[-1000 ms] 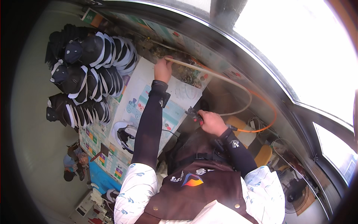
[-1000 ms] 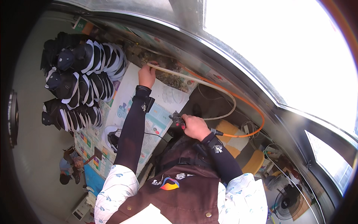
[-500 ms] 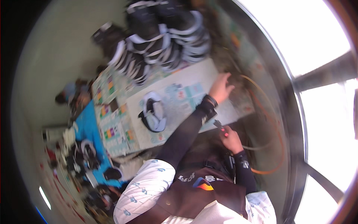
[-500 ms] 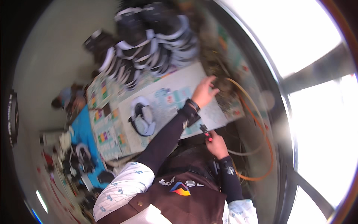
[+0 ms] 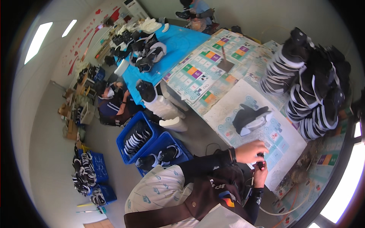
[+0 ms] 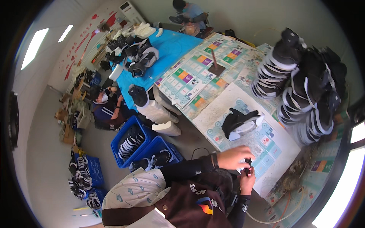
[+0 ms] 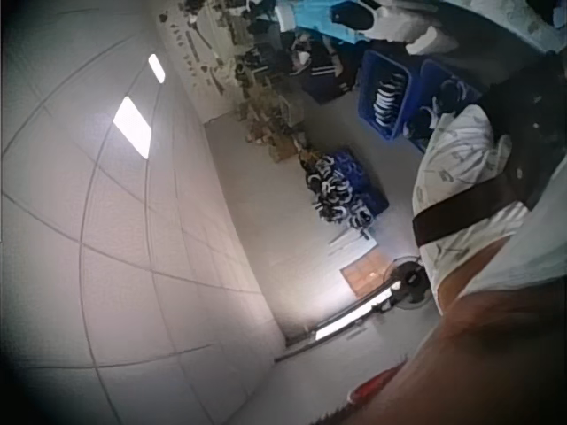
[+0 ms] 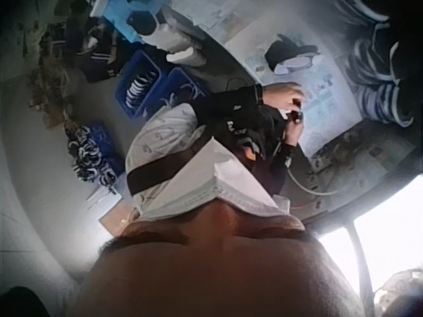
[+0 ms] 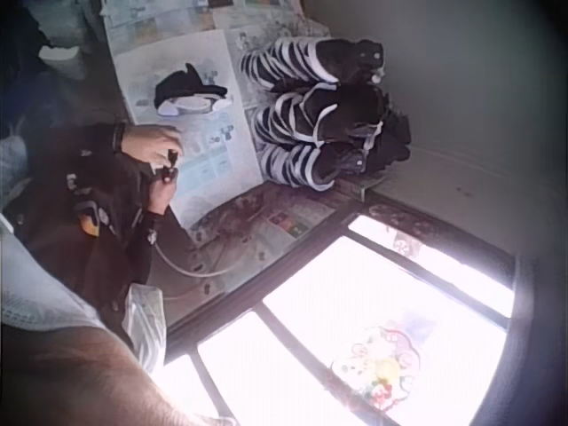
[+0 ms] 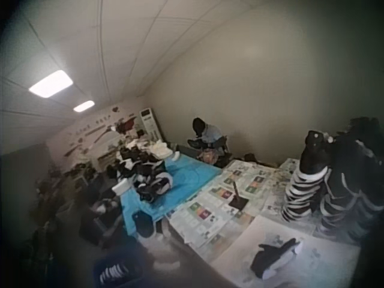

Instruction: Assembling and finishing shoe uppers by applying adhesives or heat treatment using a handheld tool in a factory setting.

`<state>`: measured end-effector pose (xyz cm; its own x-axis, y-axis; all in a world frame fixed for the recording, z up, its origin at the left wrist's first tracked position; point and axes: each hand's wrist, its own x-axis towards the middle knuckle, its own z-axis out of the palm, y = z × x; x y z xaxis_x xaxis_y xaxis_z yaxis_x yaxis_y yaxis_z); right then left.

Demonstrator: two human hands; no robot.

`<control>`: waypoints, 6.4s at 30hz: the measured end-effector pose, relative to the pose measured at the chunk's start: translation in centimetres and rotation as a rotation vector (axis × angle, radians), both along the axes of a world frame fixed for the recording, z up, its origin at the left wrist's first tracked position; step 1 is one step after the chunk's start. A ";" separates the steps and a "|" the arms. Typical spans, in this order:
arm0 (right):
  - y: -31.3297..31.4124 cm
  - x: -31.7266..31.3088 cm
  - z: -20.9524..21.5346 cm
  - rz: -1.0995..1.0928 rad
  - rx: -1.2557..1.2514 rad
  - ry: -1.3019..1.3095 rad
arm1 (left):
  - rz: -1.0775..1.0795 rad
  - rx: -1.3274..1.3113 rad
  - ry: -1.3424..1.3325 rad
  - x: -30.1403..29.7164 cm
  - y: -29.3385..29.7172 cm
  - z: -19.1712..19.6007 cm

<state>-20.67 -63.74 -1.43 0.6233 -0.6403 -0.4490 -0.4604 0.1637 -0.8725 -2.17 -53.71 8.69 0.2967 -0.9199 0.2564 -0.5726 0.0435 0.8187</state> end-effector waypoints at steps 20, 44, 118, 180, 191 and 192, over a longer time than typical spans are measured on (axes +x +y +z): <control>3.0 9.3 4.4 0.386 -0.446 0.255 | -0.295 -0.001 -0.043 8.3 1.9 -0.1; -0.3 10.2 4.2 0.394 -0.421 0.167 | -0.102 0.055 -0.087 7.2 -0.8 -0.4; -5.8 11.5 -5.0 0.200 -0.272 0.211 | 0.127 0.683 -0.546 18.7 -21.1 -12.3; -2.8 12.4 -5.0 0.176 -0.435 0.144 | 0.311 0.362 -0.448 14.8 -6.2 -4.8; -2.6 11.9 -5.9 0.257 -0.417 0.108 | 0.293 0.328 -0.500 15.3 -6.4 -5.1; -2.7 11.9 -5.7 0.189 -0.423 0.131 | 0.294 0.328 -0.501 15.3 -6.3 -5.1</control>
<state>-8.79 -66.39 -7.13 0.7018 -0.6648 -0.2561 -0.5586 -0.2904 -0.7769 13.10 -60.04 3.55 0.4649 -0.8728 0.1488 -0.8372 -0.3786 0.3947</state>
